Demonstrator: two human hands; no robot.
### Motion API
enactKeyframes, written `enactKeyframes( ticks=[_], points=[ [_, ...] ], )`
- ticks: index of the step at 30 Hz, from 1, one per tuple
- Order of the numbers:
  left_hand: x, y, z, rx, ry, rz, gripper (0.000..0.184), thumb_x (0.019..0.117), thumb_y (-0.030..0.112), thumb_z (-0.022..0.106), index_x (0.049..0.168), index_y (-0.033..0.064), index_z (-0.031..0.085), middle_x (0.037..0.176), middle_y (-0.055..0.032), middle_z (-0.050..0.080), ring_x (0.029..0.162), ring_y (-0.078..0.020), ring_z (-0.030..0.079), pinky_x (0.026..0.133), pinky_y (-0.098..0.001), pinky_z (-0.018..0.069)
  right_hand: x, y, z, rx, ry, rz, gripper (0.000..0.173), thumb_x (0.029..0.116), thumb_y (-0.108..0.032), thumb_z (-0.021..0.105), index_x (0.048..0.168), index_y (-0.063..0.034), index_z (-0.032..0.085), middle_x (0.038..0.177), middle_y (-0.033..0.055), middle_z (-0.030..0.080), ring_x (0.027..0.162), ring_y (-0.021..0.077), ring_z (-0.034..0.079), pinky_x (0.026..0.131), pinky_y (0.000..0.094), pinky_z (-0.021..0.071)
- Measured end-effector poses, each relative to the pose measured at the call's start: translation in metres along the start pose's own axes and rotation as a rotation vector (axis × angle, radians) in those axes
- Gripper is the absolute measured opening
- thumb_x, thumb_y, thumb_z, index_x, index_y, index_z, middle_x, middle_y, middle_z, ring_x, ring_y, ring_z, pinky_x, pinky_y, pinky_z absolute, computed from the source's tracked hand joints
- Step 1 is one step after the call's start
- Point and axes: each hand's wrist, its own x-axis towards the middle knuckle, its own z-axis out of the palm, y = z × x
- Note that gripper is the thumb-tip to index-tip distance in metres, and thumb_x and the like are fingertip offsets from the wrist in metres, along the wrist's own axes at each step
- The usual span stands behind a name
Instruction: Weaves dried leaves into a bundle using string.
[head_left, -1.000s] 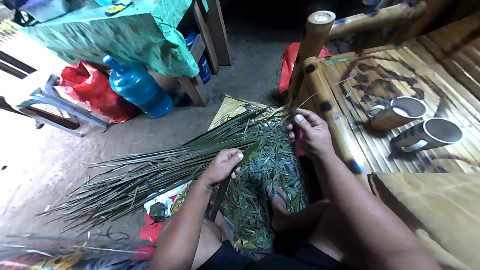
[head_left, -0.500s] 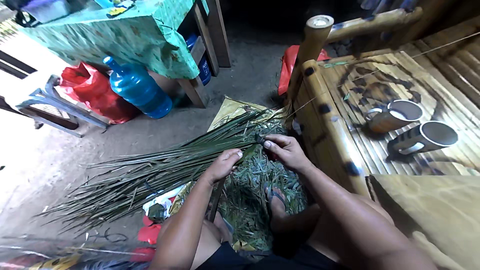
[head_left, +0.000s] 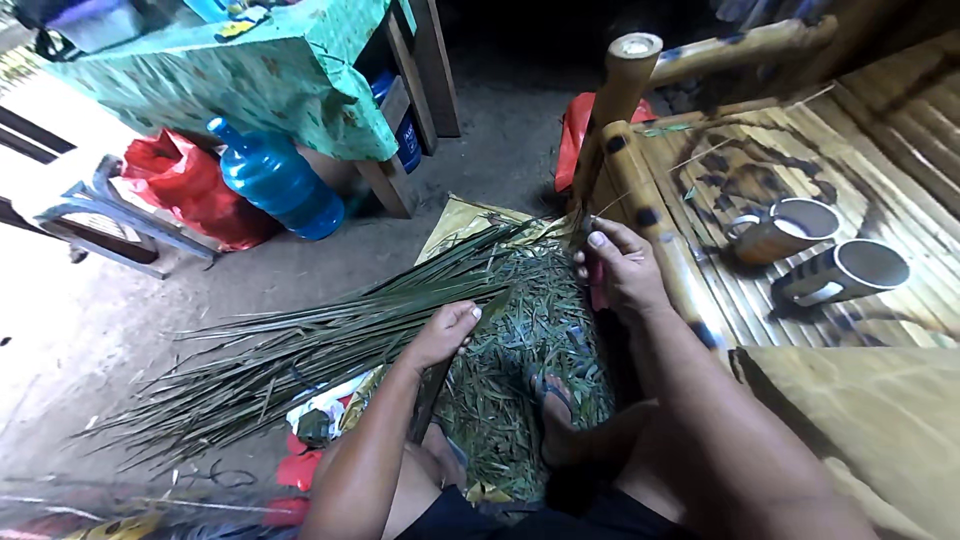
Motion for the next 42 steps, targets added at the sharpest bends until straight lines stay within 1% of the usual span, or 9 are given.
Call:
enactKeyframes(
  ticks=[7,10,16,20,26,32,35,38,42],
  points=[
    [-0.008,0.006,0.004,0.061,0.049,-0.012,0.027,0.1107,0.024,0.044,0.098,0.006,0.06,0.073,0.0015,0.058,0.058,-0.0068,0.06,0.058,-0.0244,0.0576,0.006,-0.014,-0.02,0.031,0.221,0.06,0.034,0.1107,-0.025,0.045,0.143,-0.0159,0.05,0.088,-0.0041,0.066,0.065,0.0062,0.063,0.061,0.0229,0.0569],
    [-0.009,0.005,0.006,0.099,0.106,0.014,0.026,0.1103,0.021,0.045,0.103,0.0032,0.063,0.08,-0.0021,0.064,0.063,-0.009,0.066,0.061,-0.0263,0.0612,0.0,-0.012,-0.002,-0.046,0.135,0.149,0.036,0.1095,-0.025,0.048,0.144,-0.0157,0.052,0.087,-0.001,0.067,0.063,0.0081,0.063,0.057,0.0248,0.0569],
    [-0.011,0.004,0.015,0.304,0.222,0.086,0.025,0.1079,0.02,0.049,0.115,0.0018,0.065,0.08,-0.0018,0.069,0.062,-0.0059,0.066,0.062,-0.0241,0.0591,-0.02,0.024,0.048,-0.021,-0.161,0.392,0.032,0.1069,-0.015,0.053,0.135,-0.0025,0.06,0.083,0.0074,0.068,0.062,0.012,0.063,0.057,0.0272,0.0562],
    [-0.012,-0.003,0.015,0.523,0.274,0.158,0.031,0.1081,0.023,0.047,0.115,0.0019,0.068,0.085,-0.0087,0.071,0.07,-0.0142,0.069,0.069,-0.0339,0.0597,-0.025,0.029,0.054,0.016,-0.265,0.434,0.032,0.1059,-0.014,0.054,0.134,-0.0023,0.063,0.083,0.0071,0.068,0.062,0.0109,0.062,0.058,0.0249,0.0547],
    [-0.012,-0.01,0.018,0.768,0.339,0.325,0.03,0.1066,0.02,0.047,0.11,0.0011,0.07,0.09,-0.0145,0.072,0.081,-0.0265,0.072,0.076,-0.0458,0.0591,-0.01,0.018,0.034,-0.053,-0.178,0.408,0.032,0.1074,-0.015,0.052,0.136,-0.0038,0.061,0.081,0.0044,0.067,0.059,0.0083,0.059,0.055,0.0232,0.053],
    [-0.022,-0.014,0.017,0.785,0.343,0.307,0.031,0.1067,0.021,0.046,0.111,0.0028,0.07,0.088,-0.0134,0.072,0.078,-0.0261,0.071,0.073,-0.0461,0.0588,0.002,0.009,0.002,-0.027,0.015,0.401,0.035,0.1089,-0.028,0.05,0.142,-0.0178,0.057,0.081,0.0017,0.065,0.055,0.0072,0.057,0.051,0.0216,0.0515],
    [-0.029,-0.018,0.017,0.785,0.347,0.288,0.033,0.1069,0.023,0.045,0.111,0.0028,0.07,0.088,-0.0139,0.072,0.078,-0.0269,0.071,0.074,-0.0459,0.0584,0.007,-0.004,-0.003,-0.001,0.098,0.358,0.034,0.1092,-0.024,0.049,0.141,-0.0136,0.056,0.081,0.0003,0.065,0.055,0.0069,0.057,0.05,0.0219,0.0512],
    [-0.037,-0.021,0.018,0.797,0.36,0.249,0.034,0.1068,0.023,0.044,0.112,0.0022,0.07,0.091,-0.0149,0.073,0.081,-0.0281,0.072,0.077,-0.0479,0.0587,-0.008,0.002,0.019,-0.027,0.009,0.444,0.034,0.1082,-0.025,0.052,0.141,-0.0168,0.056,0.08,0.0015,0.066,0.055,0.007,0.059,0.05,0.0221,0.0527],
    [-0.042,-0.023,0.019,0.803,0.381,0.258,0.035,0.1065,0.023,0.045,0.117,0.0002,0.069,0.094,-0.0167,0.073,0.082,-0.0291,0.073,0.077,-0.0509,0.0592,-0.019,0.023,0.038,0.029,-0.187,0.486,0.035,0.1073,-0.017,0.053,0.14,-0.0041,0.057,0.082,0.0056,0.066,0.061,0.0099,0.06,0.057,0.0253,0.0536]
  ],
)
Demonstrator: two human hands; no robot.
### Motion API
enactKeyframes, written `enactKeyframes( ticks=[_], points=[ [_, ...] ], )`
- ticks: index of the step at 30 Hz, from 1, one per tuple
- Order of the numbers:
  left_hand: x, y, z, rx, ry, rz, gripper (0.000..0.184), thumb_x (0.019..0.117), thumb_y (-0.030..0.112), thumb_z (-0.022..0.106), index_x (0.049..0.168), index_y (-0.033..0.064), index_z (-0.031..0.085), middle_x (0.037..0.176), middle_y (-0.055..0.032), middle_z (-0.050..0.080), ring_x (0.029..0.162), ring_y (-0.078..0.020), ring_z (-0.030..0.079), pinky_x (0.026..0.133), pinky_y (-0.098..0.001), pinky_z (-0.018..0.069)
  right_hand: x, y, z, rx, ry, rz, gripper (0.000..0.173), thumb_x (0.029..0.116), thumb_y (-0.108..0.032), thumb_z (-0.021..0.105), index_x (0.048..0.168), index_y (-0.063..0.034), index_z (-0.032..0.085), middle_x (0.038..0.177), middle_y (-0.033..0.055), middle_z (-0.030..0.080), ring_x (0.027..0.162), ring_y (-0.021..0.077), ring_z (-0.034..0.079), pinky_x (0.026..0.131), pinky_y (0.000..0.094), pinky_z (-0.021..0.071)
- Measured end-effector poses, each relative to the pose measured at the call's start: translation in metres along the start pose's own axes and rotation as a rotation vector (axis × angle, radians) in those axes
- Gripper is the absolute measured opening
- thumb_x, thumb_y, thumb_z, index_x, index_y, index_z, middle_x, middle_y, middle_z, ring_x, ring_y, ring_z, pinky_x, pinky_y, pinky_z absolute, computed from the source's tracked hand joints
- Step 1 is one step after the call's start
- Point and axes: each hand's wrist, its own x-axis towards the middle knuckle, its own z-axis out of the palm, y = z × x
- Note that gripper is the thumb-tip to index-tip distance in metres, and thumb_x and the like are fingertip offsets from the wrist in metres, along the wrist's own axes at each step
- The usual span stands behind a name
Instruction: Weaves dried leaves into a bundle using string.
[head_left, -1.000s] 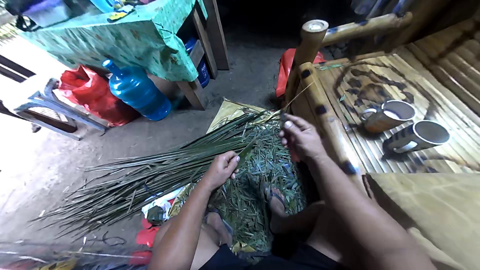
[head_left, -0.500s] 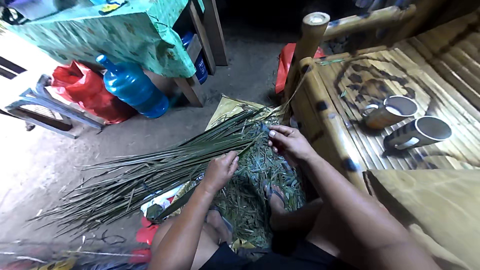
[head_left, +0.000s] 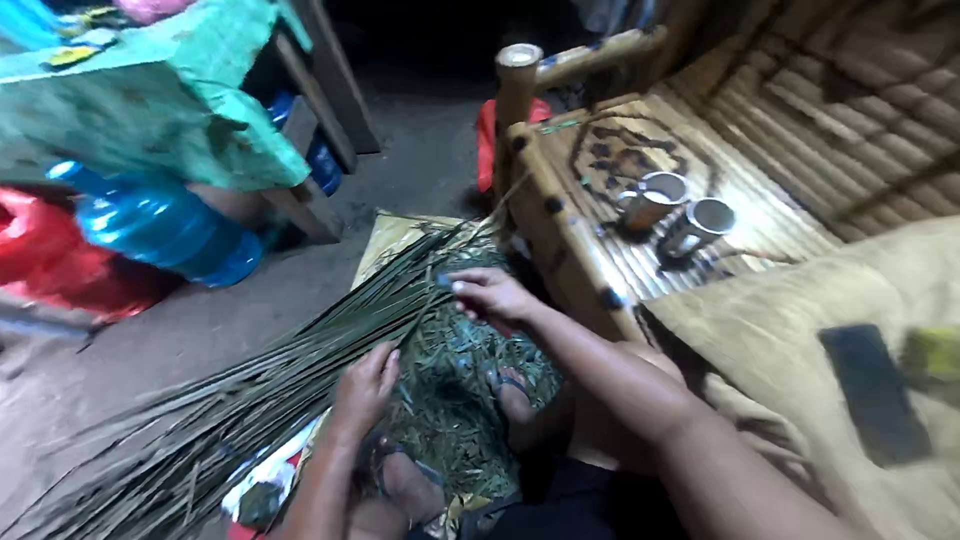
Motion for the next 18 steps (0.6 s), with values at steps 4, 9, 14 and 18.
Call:
enactKeyframes(
  ticks=[4,9,14,18],
  points=[
    [-0.005,-0.004,-0.001,0.02,0.019,0.006,0.037,0.1048,0.026,0.044,0.11,-0.0003,0.069,0.085,-0.0163,0.071,0.074,-0.0295,0.071,0.07,-0.0523,0.0583,0.006,-0.008,-0.023,0.051,0.15,-0.067,0.036,0.1088,-0.026,0.051,0.14,-0.0107,0.056,0.08,0.0045,0.065,0.055,0.0082,0.057,0.05,0.0223,0.0507],
    [-0.004,-0.007,0.003,0.02,0.012,0.01,0.038,0.1051,0.028,0.043,0.111,0.0013,0.069,0.082,-0.0146,0.07,0.072,-0.0279,0.07,0.068,-0.05,0.0582,0.004,-0.002,-0.015,0.077,0.115,-0.04,0.036,0.1087,-0.026,0.051,0.143,-0.0145,0.054,0.079,0.0056,0.064,0.055,0.0093,0.057,0.051,0.0237,0.0513],
    [0.002,-0.002,-0.001,-0.05,-0.03,-0.025,0.035,0.1056,0.025,0.045,0.114,0.0013,0.069,0.083,-0.0134,0.071,0.072,-0.0244,0.07,0.07,-0.0466,0.0585,0.004,0.0,-0.008,0.013,0.061,0.003,0.035,0.1073,-0.025,0.054,0.14,-0.0116,0.057,0.081,0.0029,0.065,0.057,0.0062,0.057,0.053,0.0209,0.0503],
    [0.003,-0.007,-0.003,-0.091,-0.1,-0.066,0.034,0.1078,0.024,0.044,0.118,0.0015,0.068,0.087,-0.0127,0.071,0.075,-0.0219,0.07,0.074,-0.0442,0.0594,0.016,-0.021,-0.033,0.118,0.241,-0.081,0.039,0.1095,-0.022,0.048,0.145,-0.0076,0.051,0.086,0.0042,0.067,0.059,0.0088,0.06,0.052,0.0232,0.0522]
  ],
)
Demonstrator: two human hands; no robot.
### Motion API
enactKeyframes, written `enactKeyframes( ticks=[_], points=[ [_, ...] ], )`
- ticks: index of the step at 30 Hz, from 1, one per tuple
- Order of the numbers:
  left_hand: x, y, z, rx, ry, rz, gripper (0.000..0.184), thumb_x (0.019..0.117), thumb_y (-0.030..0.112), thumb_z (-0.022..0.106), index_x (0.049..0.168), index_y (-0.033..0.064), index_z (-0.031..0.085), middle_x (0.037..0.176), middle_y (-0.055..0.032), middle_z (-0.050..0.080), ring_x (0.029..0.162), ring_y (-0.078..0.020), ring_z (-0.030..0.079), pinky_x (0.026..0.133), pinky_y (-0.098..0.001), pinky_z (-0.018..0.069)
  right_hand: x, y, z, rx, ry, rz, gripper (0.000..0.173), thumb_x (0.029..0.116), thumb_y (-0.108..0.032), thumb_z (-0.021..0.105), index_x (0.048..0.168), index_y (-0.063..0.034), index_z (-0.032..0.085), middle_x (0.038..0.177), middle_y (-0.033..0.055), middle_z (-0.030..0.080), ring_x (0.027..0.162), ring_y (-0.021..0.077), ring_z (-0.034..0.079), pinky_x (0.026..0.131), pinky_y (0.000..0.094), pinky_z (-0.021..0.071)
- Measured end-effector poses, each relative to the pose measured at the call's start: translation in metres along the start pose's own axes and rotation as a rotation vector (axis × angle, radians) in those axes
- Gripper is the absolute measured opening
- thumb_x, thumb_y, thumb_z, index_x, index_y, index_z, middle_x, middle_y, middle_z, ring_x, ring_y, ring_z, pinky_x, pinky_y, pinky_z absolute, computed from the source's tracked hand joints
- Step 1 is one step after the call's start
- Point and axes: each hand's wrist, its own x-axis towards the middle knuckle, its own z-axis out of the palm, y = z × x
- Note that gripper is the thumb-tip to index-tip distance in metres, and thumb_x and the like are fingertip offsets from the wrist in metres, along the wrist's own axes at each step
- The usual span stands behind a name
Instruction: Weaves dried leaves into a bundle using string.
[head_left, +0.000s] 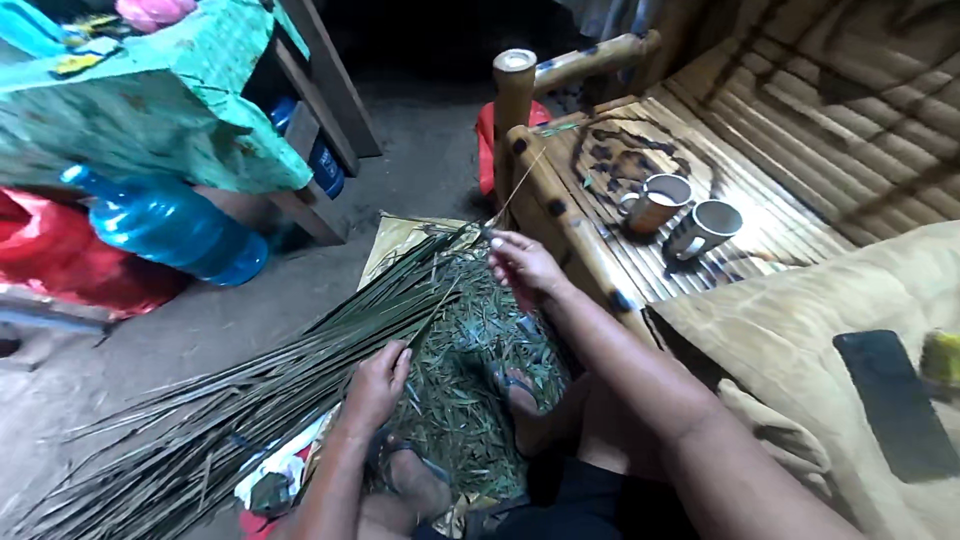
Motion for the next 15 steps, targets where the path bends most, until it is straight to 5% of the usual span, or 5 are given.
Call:
enactKeyframes(
  ticks=[5,10,15],
  points=[
    [0.004,-0.002,-0.004,-0.148,-0.071,-0.035,0.043,0.1089,0.032,0.035,0.112,0.0035,0.067,0.088,-0.0087,0.067,0.079,-0.0148,0.065,0.076,-0.0378,0.055,-0.008,0.014,0.001,-0.067,-0.1,-0.061,0.037,0.1082,-0.028,0.05,0.143,-0.0171,0.054,0.08,0.0037,0.066,0.055,0.0084,0.058,0.051,0.023,0.052],
    [0.011,-0.007,-0.012,-0.324,-0.084,-0.077,0.038,0.1091,0.027,0.037,0.101,0.0038,0.066,0.082,0.0001,0.058,0.074,-0.0037,0.055,0.072,-0.0251,0.0484,-0.024,0.034,0.035,-0.139,-0.339,-0.055,0.034,0.1058,-0.017,0.053,0.136,-0.0036,0.061,0.083,0.0045,0.068,0.064,0.0094,0.062,0.06,0.0256,0.0549],
    [0.013,-0.022,-0.014,-0.464,-0.159,-0.078,0.034,0.1081,0.027,0.039,0.087,0.0108,0.061,0.07,0.0075,0.049,0.059,-0.0015,0.046,0.056,-0.0219,0.0416,-0.01,0.022,0.013,-0.102,-0.248,-0.166,0.034,0.1055,-0.017,0.054,0.137,-0.0064,0.06,0.086,0.0026,0.069,0.064,0.0084,0.062,0.059,0.0246,0.0559]
  ],
)
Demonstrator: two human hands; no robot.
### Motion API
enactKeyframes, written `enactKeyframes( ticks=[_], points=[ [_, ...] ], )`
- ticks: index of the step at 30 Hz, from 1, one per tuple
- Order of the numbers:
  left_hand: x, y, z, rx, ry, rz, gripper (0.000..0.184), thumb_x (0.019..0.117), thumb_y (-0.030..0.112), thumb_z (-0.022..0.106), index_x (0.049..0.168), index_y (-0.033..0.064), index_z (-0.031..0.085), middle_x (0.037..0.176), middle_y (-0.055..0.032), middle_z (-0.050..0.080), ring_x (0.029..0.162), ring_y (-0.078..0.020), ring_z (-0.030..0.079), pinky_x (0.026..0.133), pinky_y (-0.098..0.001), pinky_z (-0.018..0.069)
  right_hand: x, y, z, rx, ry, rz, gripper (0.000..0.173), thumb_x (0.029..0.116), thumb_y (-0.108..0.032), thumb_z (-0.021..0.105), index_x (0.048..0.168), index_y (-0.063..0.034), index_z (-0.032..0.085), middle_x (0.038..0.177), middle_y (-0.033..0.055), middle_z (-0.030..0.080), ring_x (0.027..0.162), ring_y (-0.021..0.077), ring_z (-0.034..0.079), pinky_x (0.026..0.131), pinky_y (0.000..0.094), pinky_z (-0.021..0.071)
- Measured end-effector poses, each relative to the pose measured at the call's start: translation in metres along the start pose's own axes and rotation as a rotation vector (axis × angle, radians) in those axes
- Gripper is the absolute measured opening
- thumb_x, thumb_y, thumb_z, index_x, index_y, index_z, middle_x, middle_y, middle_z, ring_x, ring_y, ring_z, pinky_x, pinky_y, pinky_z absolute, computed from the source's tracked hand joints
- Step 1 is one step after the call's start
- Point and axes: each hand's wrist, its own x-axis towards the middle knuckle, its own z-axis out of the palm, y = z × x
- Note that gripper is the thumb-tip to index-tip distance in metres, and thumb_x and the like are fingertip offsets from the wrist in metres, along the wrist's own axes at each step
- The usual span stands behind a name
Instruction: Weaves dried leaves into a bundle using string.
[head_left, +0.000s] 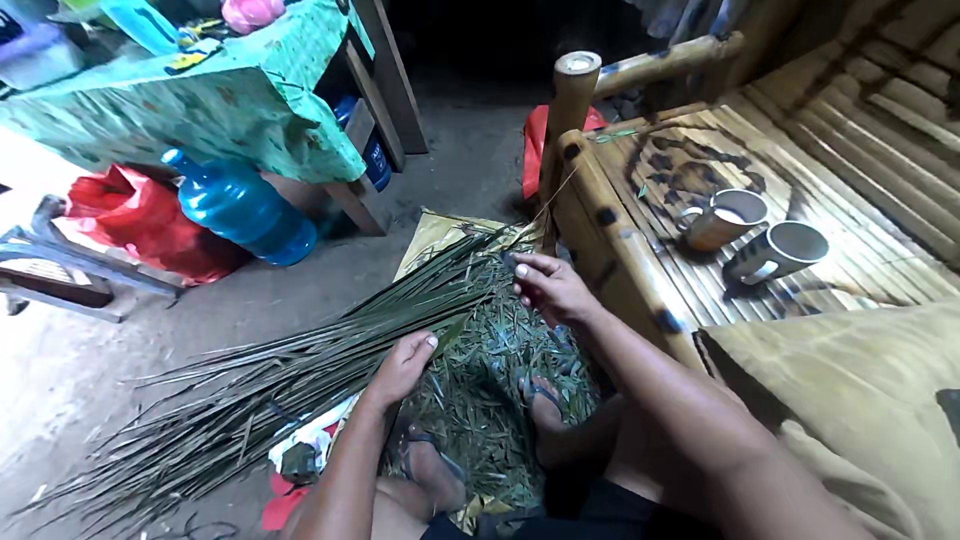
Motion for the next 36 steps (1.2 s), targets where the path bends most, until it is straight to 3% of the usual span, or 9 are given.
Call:
enactKeyframes(
  ticks=[4,8,11,14,17,21,27,31,36],
  points=[
    [-0.002,-0.003,0.001,-0.013,-0.028,0.01,0.034,0.1077,0.026,0.04,0.084,0.0118,0.06,0.069,0.008,0.048,0.06,-0.0008,0.046,0.058,-0.0217,0.0415,0.0,-0.02,-0.021,0.022,0.158,-0.04,0.036,0.1081,-0.022,0.05,0.141,-0.0104,0.056,0.083,0.0018,0.067,0.058,0.0076,0.06,0.052,0.0227,0.0539],
    [-0.004,-0.004,0.003,0.028,-0.003,0.001,0.033,0.109,0.028,0.04,0.088,0.0115,0.058,0.069,0.0069,0.046,0.059,-0.0024,0.046,0.057,-0.0219,0.0422,0.002,-0.028,-0.034,0.113,0.287,-0.065,0.034,0.1098,-0.022,0.047,0.141,-0.0131,0.053,0.081,-0.0001,0.065,0.058,0.0074,0.06,0.053,0.0231,0.0547],
    [-0.003,-0.002,0.006,0.132,-0.016,-0.035,0.033,0.1094,0.028,0.04,0.092,0.007,0.06,0.072,0.0014,0.048,0.064,-0.0075,0.048,0.062,-0.0274,0.044,0.003,-0.026,-0.032,0.131,0.29,-0.066,0.034,0.1098,-0.023,0.046,0.141,-0.0135,0.054,0.082,0.0005,0.066,0.058,0.0083,0.061,0.054,0.0235,0.0552],
    [-0.002,-0.004,0.007,0.156,-0.018,-0.021,0.034,0.1088,0.028,0.04,0.089,0.0082,0.06,0.071,0.0027,0.047,0.063,-0.0058,0.047,0.061,-0.0256,0.0423,0.001,-0.028,-0.032,0.126,0.284,-0.07,0.035,0.1097,-0.023,0.047,0.143,-0.014,0.053,0.082,0.0011,0.065,0.058,0.0081,0.06,0.053,0.0229,0.0547],
    [-0.002,-0.006,0.006,0.147,-0.007,-0.021,0.034,0.1077,0.027,0.041,0.084,0.0098,0.058,0.069,0.004,0.045,0.061,-0.005,0.045,0.059,-0.0253,0.0404,-0.002,-0.029,-0.033,0.053,0.175,-0.02,0.037,0.1088,-0.025,0.048,0.145,-0.0173,0.054,0.082,0.0026,0.065,0.056,0.008,0.058,0.051,0.0225,0.0525],
    [-0.006,-0.008,0.002,0.137,-0.002,-0.006,0.034,0.1076,0.026,0.042,0.081,0.0112,0.056,0.067,0.006,0.043,0.06,-0.0034,0.043,0.058,-0.023,0.0387,0.002,-0.018,-0.031,0.034,0.009,0.008,0.036,0.1072,-0.023,0.05,0.14,-0.0115,0.057,0.078,0.004,0.065,0.054,0.0083,0.058,0.05,0.0228,0.0524],
    [-0.015,-0.01,-0.001,0.032,0.048,0.048,0.032,0.1078,0.029,0.043,0.083,0.0135,0.057,0.067,0.0086,0.044,0.058,-0.0002,0.042,0.055,-0.0193,0.038,0.008,-0.007,-0.027,-0.085,0.156,0.081,0.036,0.1068,-0.021,0.055,0.142,-0.0138,0.059,0.082,0.0046,0.066,0.057,0.0087,0.056,0.051,0.0229,0.051],
    [-0.017,-0.012,-0.001,0.119,0.063,-0.016,0.032,0.1073,0.028,0.044,0.088,0.0097,0.06,0.068,0.0056,0.045,0.059,-0.0036,0.044,0.058,-0.023,0.0402,0.013,0.009,-0.024,-0.07,0.218,0.201,0.038,0.1075,-0.022,0.054,0.144,-0.0146,0.057,0.084,0.0044,0.065,0.057,0.0086,0.054,0.053,0.0235,0.0491],
    [-0.035,-0.022,-0.015,0.26,0.088,-0.187,0.036,0.1093,0.029,0.041,0.094,0.0043,0.062,0.074,-0.0035,0.051,0.067,-0.014,0.051,0.066,-0.036,0.0463,0.019,0.013,-0.052,-0.085,0.361,0.233,0.041,0.1078,-0.028,0.053,0.148,-0.0161,0.052,0.088,0.0015,0.063,0.058,0.0073,0.054,0.052,0.0239,0.0495]
  ],
)
